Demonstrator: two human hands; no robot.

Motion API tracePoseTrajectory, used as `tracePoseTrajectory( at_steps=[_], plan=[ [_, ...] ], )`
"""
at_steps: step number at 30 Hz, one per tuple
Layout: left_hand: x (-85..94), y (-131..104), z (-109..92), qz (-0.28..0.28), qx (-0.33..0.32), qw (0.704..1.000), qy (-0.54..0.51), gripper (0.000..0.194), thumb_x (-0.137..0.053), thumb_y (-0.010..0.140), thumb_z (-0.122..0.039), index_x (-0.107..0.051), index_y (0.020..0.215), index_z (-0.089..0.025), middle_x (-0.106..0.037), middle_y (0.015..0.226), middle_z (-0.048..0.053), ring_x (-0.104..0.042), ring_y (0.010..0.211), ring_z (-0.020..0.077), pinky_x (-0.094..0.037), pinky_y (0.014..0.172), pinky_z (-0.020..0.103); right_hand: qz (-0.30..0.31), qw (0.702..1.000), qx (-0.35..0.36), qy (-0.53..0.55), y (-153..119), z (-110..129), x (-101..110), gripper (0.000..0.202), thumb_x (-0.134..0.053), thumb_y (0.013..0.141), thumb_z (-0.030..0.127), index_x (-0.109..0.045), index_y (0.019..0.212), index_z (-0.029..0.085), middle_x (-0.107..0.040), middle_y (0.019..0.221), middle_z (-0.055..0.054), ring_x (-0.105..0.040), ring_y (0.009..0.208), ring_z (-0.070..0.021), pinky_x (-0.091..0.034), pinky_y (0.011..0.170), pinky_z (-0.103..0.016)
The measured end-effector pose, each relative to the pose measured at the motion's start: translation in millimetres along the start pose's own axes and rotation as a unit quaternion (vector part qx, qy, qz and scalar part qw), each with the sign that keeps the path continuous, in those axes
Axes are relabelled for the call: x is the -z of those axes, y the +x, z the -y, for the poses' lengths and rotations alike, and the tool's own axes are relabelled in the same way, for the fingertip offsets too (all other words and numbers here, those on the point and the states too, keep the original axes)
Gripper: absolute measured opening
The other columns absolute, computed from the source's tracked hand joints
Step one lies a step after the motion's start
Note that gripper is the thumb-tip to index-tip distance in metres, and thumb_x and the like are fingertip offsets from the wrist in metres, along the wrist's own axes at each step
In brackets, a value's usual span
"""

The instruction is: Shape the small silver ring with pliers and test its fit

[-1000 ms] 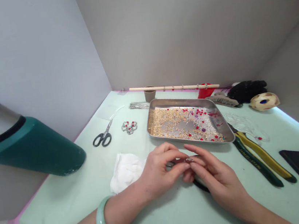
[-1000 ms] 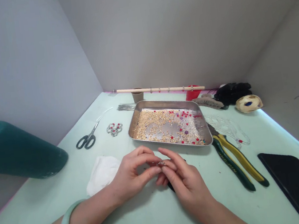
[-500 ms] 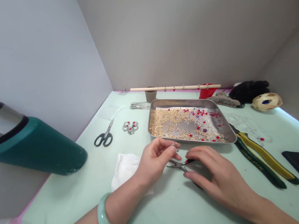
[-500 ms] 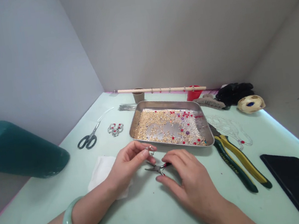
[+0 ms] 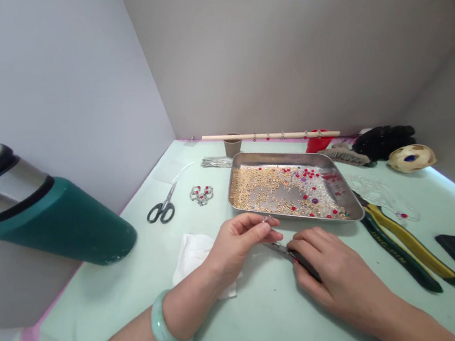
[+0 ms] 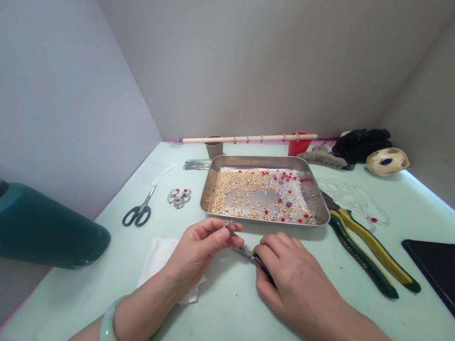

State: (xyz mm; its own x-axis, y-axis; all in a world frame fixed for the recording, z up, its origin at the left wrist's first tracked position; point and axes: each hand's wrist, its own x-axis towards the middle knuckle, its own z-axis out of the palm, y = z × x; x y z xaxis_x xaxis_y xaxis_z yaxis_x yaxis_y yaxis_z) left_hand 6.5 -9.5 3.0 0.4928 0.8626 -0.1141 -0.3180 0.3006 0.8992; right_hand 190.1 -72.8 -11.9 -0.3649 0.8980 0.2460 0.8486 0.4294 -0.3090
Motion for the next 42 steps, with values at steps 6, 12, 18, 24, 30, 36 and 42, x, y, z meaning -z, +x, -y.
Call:
tracePoseTrajectory(
  at_steps=[6,12,18,24,30,36,42],
  plan=[
    [0.3,0,-1,-0.011,-0.020,0.999,0.034,0.018,-0.064,0.081,-0.030,-0.064,0.087,-0.013,-0.067,0.100,0.009,-0.061,0.075,0.0114,-0.047,0.078,0.028,-0.017,0.991,-0.080,0.107,3,-7,12,0.016,-0.044,0.086,0.024,-0.056,0.094,0.019,-0.058,0.093,-0.008,-0.052,0.087,-0.0222,-0.042,0.076,-0.040],
    [-2.4,-2,-4,-0.022,-0.023,0.995,0.094,0.013,-0.066,0.077,-0.025,-0.066,0.084,-0.014,-0.066,0.092,0.006,-0.060,0.078,0.0120,-0.047,0.079,0.028,0.041,0.811,-0.263,0.522,6,-15,23,0.022,-0.045,0.086,0.036,-0.061,0.090,0.022,-0.064,0.091,-0.006,-0.059,0.089,-0.0237,-0.047,0.081,-0.041],
    [-1.0,-1,-3,-0.007,-0.066,0.986,0.150,0.014,-0.065,0.077,-0.028,-0.068,0.083,-0.016,-0.063,0.102,0.008,-0.060,0.089,0.0168,-0.047,0.085,0.034,0.096,0.606,-0.237,0.754,8,-12,12,0.042,-0.022,0.092,0.037,-0.057,0.107,0.019,-0.063,0.108,-0.016,-0.059,0.105,-0.0284,-0.050,0.076,-0.049],
    [-2.3,-3,-6,0.007,-0.078,0.986,0.147,0.017,-0.060,0.082,-0.030,-0.067,0.086,-0.015,-0.061,0.103,0.008,-0.059,0.090,0.0160,-0.047,0.086,0.032,0.141,0.546,-0.195,0.802,3,-3,16,0.049,-0.012,0.091,0.039,-0.051,0.115,0.019,-0.061,0.106,-0.016,-0.059,0.102,-0.0276,-0.045,0.083,-0.053],
    [-3.4,-4,-6,-0.003,-0.051,0.993,0.110,0.017,-0.063,0.080,-0.027,-0.065,0.090,-0.013,-0.065,0.092,0.007,-0.060,0.087,0.0152,-0.046,0.086,0.031,0.113,0.663,-0.160,0.723,-1,4,14,0.033,-0.036,0.089,0.036,-0.052,0.113,0.020,-0.055,0.091,-0.008,-0.052,0.074,-0.0183,-0.046,0.064,-0.034],
    [-3.5,-2,-6,-0.035,-0.045,0.994,0.090,0.017,-0.066,0.076,-0.027,-0.065,0.087,-0.014,-0.067,0.094,0.007,-0.062,0.084,0.0150,-0.047,0.085,0.032,0.103,0.798,-0.195,0.561,0,7,14,0.035,-0.038,0.091,0.045,-0.056,0.100,0.017,-0.055,0.082,-0.005,-0.047,0.070,-0.0154,-0.041,0.062,-0.030],
    [-2.7,-1,-4,-0.047,-0.058,0.991,0.109,0.015,-0.068,0.074,-0.026,-0.064,0.082,-0.014,-0.066,0.097,0.007,-0.061,0.087,0.0157,-0.047,0.086,0.034,0.108,0.833,-0.190,0.508,-1,11,18,0.031,-0.036,0.093,0.045,-0.055,0.099,0.021,-0.059,0.087,-0.004,-0.053,0.080,-0.0170,-0.042,0.071,-0.031]
  ],
)
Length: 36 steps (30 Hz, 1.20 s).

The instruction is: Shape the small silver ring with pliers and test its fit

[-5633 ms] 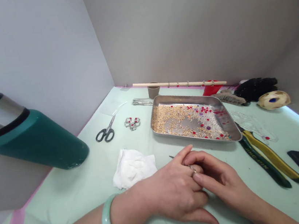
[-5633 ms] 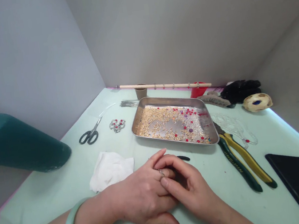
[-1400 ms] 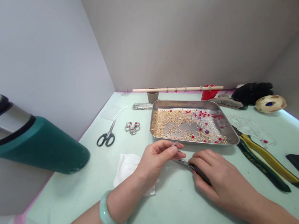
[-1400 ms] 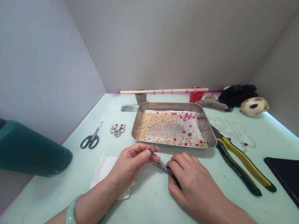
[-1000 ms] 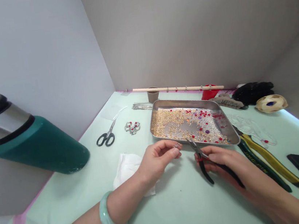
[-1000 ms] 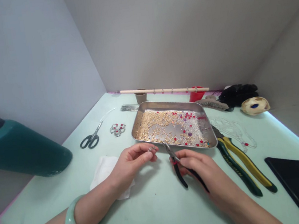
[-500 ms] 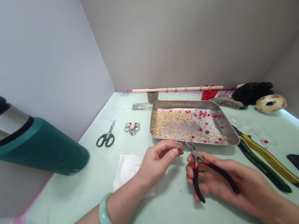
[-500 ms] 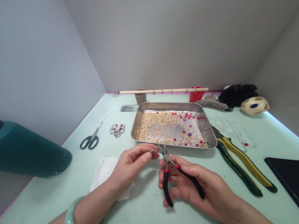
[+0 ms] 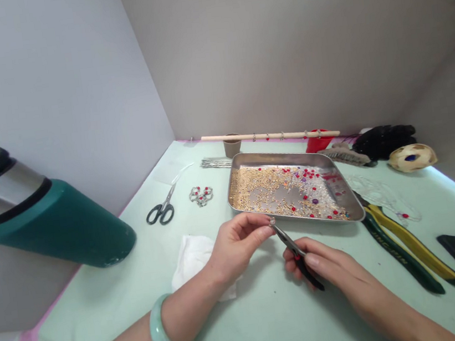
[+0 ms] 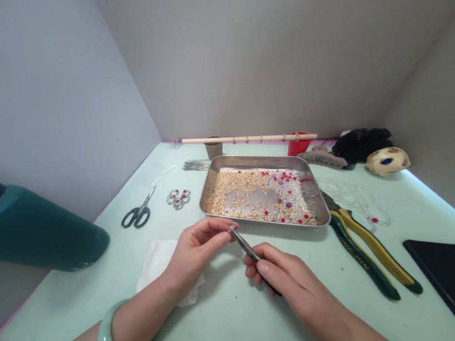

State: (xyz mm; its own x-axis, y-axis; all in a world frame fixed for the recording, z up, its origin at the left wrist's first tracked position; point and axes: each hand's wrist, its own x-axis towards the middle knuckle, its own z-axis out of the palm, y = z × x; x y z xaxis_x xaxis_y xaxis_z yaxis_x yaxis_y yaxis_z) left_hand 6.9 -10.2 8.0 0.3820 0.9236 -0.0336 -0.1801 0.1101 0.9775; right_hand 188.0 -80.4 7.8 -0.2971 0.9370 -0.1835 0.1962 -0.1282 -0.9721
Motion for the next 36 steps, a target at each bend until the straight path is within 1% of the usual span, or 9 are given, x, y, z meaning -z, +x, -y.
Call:
tracePoseTrajectory(
  at_steps=[4,7,13,15,18,22,27,31,36],
  plan=[
    [0.9,1,2,0.007,-0.025,0.999,0.025,0.014,-0.068,0.074,-0.025,-0.064,0.083,-0.015,-0.066,0.094,0.007,-0.061,0.088,0.0159,-0.047,0.085,0.033,-0.016,0.998,0.020,-0.051,0,2,-1,0.029,-0.036,0.093,0.043,-0.054,0.099,0.022,-0.060,0.089,-0.003,-0.055,0.084,-0.0174,-0.042,0.075,-0.031],
    [2.2,1,3,0.013,-0.035,0.998,0.049,0.016,-0.067,0.075,-0.024,-0.064,0.087,-0.015,-0.067,0.092,0.006,-0.061,0.088,0.0159,-0.047,0.084,0.032,-0.028,0.995,0.036,-0.093,-1,5,-1,0.028,-0.034,0.094,0.041,-0.054,0.096,0.022,-0.060,0.086,-0.002,-0.055,0.082,-0.0168,-0.042,0.075,-0.031],
    [4.1,1,5,0.031,-0.033,0.997,0.065,0.018,-0.066,0.077,-0.024,-0.065,0.092,-0.015,-0.066,0.091,0.006,-0.060,0.087,0.0156,-0.048,0.084,0.031,-0.042,0.981,0.061,-0.180,-2,13,-1,0.025,-0.033,0.095,0.036,-0.052,0.087,0.021,-0.058,0.078,-0.002,-0.054,0.074,-0.0165,-0.043,0.068,-0.031],
    [4.1,1,5,0.030,-0.037,0.997,0.061,0.022,-0.067,0.076,-0.023,-0.064,0.097,-0.016,-0.066,0.093,0.006,-0.060,0.088,0.0158,-0.048,0.084,0.031,-0.048,0.976,0.069,-0.200,-2,14,-1,0.024,-0.033,0.095,0.034,-0.050,0.085,0.021,-0.058,0.076,-0.001,-0.054,0.072,-0.0164,-0.042,0.066,-0.031],
    [4.2,1,5,0.029,-0.042,0.996,0.068,0.028,-0.067,0.076,-0.024,-0.065,0.103,-0.018,-0.066,0.100,0.007,-0.060,0.093,0.0170,-0.047,0.087,0.032,-0.049,0.973,0.071,-0.215,-2,14,-1,0.023,-0.033,0.095,0.034,-0.049,0.084,0.022,-0.057,0.075,-0.001,-0.054,0.071,-0.0162,-0.042,0.065,-0.030],
    [5.0,0,3,0.036,-0.050,0.993,0.102,0.023,-0.065,0.078,-0.026,-0.068,0.099,-0.019,-0.065,0.101,0.007,-0.059,0.092,0.0173,-0.047,0.087,0.033,-0.050,0.974,0.066,-0.212,-2,14,-2,0.023,-0.033,0.095,0.034,-0.049,0.085,0.022,-0.057,0.076,0.000,-0.054,0.071,-0.0159,-0.043,0.066,-0.030],
    [6.1,1,1,0.051,-0.072,0.990,0.109,0.025,-0.064,0.078,-0.023,-0.068,0.102,-0.021,-0.062,0.102,0.007,-0.057,0.093,0.0167,-0.047,0.087,0.032,-0.046,0.975,0.070,-0.205,-1,15,-2,0.022,-0.033,0.095,0.033,-0.050,0.086,0.022,-0.058,0.078,0.000,-0.055,0.074,-0.0159,-0.043,0.068,-0.029],
    [6.6,1,2,0.058,-0.075,0.989,0.118,0.024,-0.063,0.079,-0.024,-0.069,0.102,-0.021,-0.061,0.102,0.007,-0.057,0.095,0.0178,-0.047,0.085,0.032,-0.051,0.972,0.067,-0.222,-2,14,-2,0.022,-0.033,0.095,0.033,-0.050,0.087,0.023,-0.058,0.079,0.000,-0.054,0.074,-0.0157,-0.043,0.068,-0.029],
    [6.4,1,2,0.062,-0.078,0.988,0.115,0.023,-0.063,0.079,-0.024,-0.069,0.101,-0.021,-0.061,0.102,0.007,-0.057,0.096,0.0178,-0.046,0.087,0.032,-0.056,0.964,0.080,-0.247,-3,10,-1,0.021,-0.032,0.095,0.033,-0.051,0.092,0.022,-0.060,0.085,-0.002,-0.055,0.077,-0.0170,-0.043,0.070,-0.031]
  ],
)
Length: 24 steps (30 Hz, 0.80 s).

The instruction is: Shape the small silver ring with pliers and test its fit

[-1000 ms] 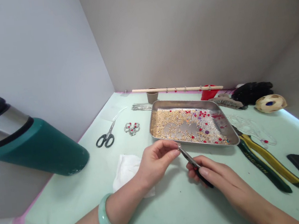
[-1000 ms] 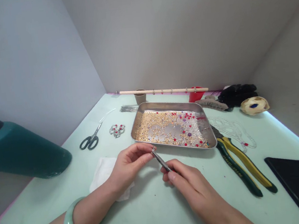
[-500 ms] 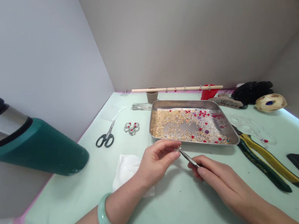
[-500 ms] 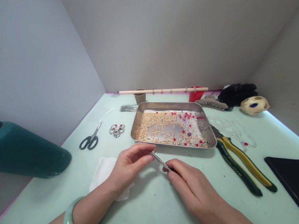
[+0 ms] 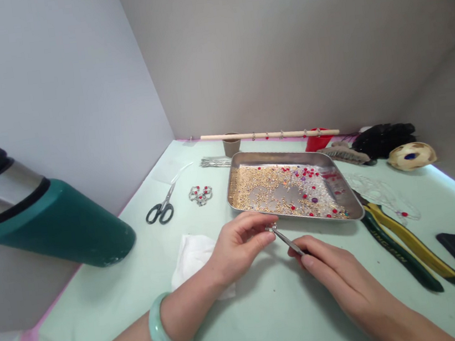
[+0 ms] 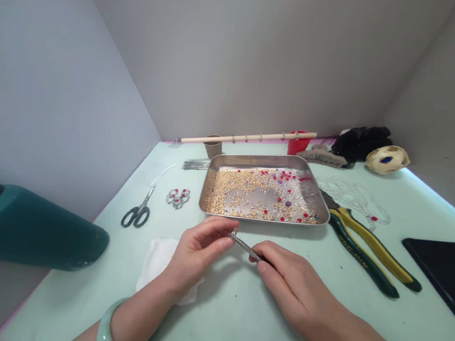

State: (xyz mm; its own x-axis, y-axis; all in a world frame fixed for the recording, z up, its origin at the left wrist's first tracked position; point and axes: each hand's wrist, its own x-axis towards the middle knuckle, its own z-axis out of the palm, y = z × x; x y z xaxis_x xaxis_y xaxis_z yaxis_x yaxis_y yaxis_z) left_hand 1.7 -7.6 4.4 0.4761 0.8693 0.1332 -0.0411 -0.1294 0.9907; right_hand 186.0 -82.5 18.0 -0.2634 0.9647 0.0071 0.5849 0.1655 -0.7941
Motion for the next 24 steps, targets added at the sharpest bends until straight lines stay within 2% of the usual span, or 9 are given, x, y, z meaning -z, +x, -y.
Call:
tracePoseTrajectory(
  at_steps=[10,24],
  plan=[
    [0.3,0.2,0.1,0.016,-0.033,0.999,-0.009,0.025,-0.063,0.079,-0.020,-0.068,0.103,-0.019,-0.060,0.102,0.007,-0.057,0.094,0.0159,-0.047,0.085,0.031,-0.001,1.000,0.018,0.020,0.3,-6.4,-3.6,0.024,-0.030,0.096,0.036,-0.048,0.088,0.021,-0.053,0.079,0.000,-0.049,0.072,-0.0145,-0.038,0.067,-0.030],
    [1.8,1.0,2.3,0.006,-0.045,0.999,0.010,0.027,-0.063,0.079,-0.019,-0.066,0.106,-0.017,-0.060,0.102,0.008,-0.058,0.090,0.0157,-0.049,0.085,0.032,0.019,0.997,-0.022,0.068,3.8,-5.4,0.3,0.025,-0.031,0.096,0.038,-0.049,0.089,0.022,-0.055,0.082,0.000,-0.051,0.078,-0.0154,-0.039,0.072,-0.030]
  ],
)
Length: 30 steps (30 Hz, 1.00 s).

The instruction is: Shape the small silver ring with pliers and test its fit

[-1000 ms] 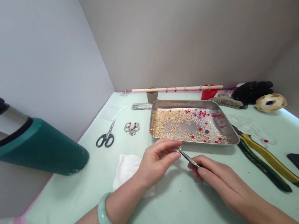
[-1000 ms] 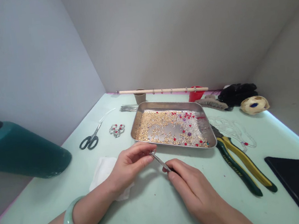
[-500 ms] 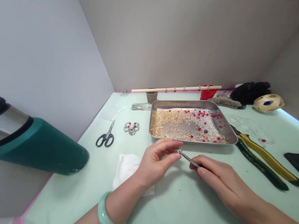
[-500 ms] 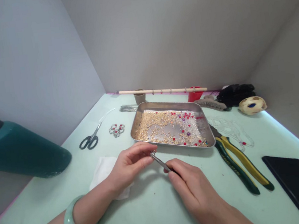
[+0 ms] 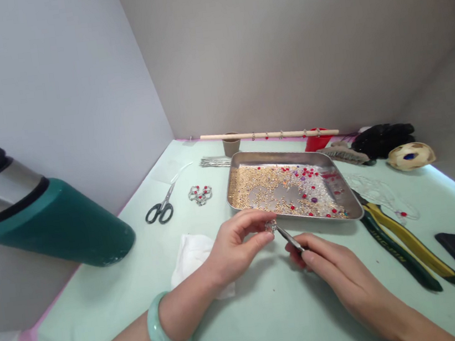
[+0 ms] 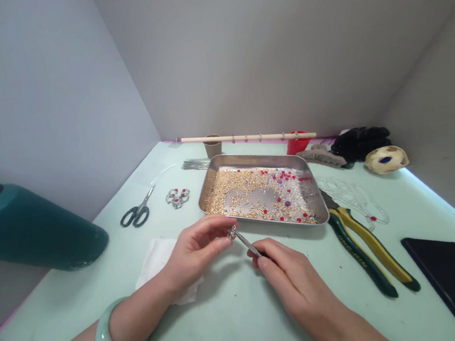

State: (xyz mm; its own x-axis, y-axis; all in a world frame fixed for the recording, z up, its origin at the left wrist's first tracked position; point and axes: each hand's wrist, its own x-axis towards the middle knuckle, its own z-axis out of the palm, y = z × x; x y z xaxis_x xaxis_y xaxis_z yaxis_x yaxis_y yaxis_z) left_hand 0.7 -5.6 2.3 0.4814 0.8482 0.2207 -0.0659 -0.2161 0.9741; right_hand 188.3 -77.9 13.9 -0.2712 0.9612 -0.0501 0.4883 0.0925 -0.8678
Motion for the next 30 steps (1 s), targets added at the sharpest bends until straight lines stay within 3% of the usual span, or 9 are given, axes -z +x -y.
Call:
tracePoseTrajectory(
  at_steps=[9,17,24,30],
  plan=[
    [0.6,-0.1,-3.5,-0.006,-0.019,0.998,0.058,0.026,-0.063,0.079,-0.020,-0.066,0.105,-0.015,-0.061,0.103,0.009,-0.059,0.090,0.0169,-0.049,0.083,0.034,-0.018,0.999,0.005,-0.045,-0.9,1.8,-2.2,0.024,-0.031,0.096,0.036,-0.049,0.090,0.022,-0.055,0.080,0.000,-0.051,0.074,-0.0146,-0.039,0.069,-0.029],
    [0.4,0.2,-2.5,-0.010,-0.015,0.999,0.034,0.021,-0.064,0.079,-0.021,-0.068,0.099,-0.016,-0.063,0.101,0.009,-0.059,0.094,0.0173,-0.049,0.085,0.033,-0.030,0.997,0.025,-0.064,-3.1,-2.6,-6.4,0.024,-0.031,0.096,0.035,-0.050,0.090,0.021,-0.055,0.078,0.000,-0.051,0.071,-0.0144,-0.038,0.067,-0.029],
    [1.0,0.5,-5.4,0.008,0.029,0.998,-0.046,0.020,-0.065,0.078,-0.021,-0.069,0.098,-0.017,-0.062,0.101,0.007,-0.059,0.095,0.0163,-0.049,0.086,0.031,-0.014,1.000,-0.007,0.017,-4.4,-2.9,-6.0,0.031,-0.031,0.095,0.040,-0.054,0.088,0.020,-0.051,0.069,0.001,-0.048,0.065,-0.0136,-0.037,0.062,-0.028],
    [2.3,0.5,-3.6,0.036,0.087,0.987,-0.127,0.024,-0.065,0.079,-0.026,-0.067,0.101,-0.017,-0.064,0.106,0.008,-0.062,0.091,0.0161,-0.048,0.088,0.035,0.020,0.987,-0.057,0.151,0.5,-3.5,-3.2,0.031,-0.036,0.093,0.042,-0.055,0.088,0.018,-0.049,0.068,0.001,-0.045,0.062,-0.0122,-0.035,0.058,-0.027]
  ],
)
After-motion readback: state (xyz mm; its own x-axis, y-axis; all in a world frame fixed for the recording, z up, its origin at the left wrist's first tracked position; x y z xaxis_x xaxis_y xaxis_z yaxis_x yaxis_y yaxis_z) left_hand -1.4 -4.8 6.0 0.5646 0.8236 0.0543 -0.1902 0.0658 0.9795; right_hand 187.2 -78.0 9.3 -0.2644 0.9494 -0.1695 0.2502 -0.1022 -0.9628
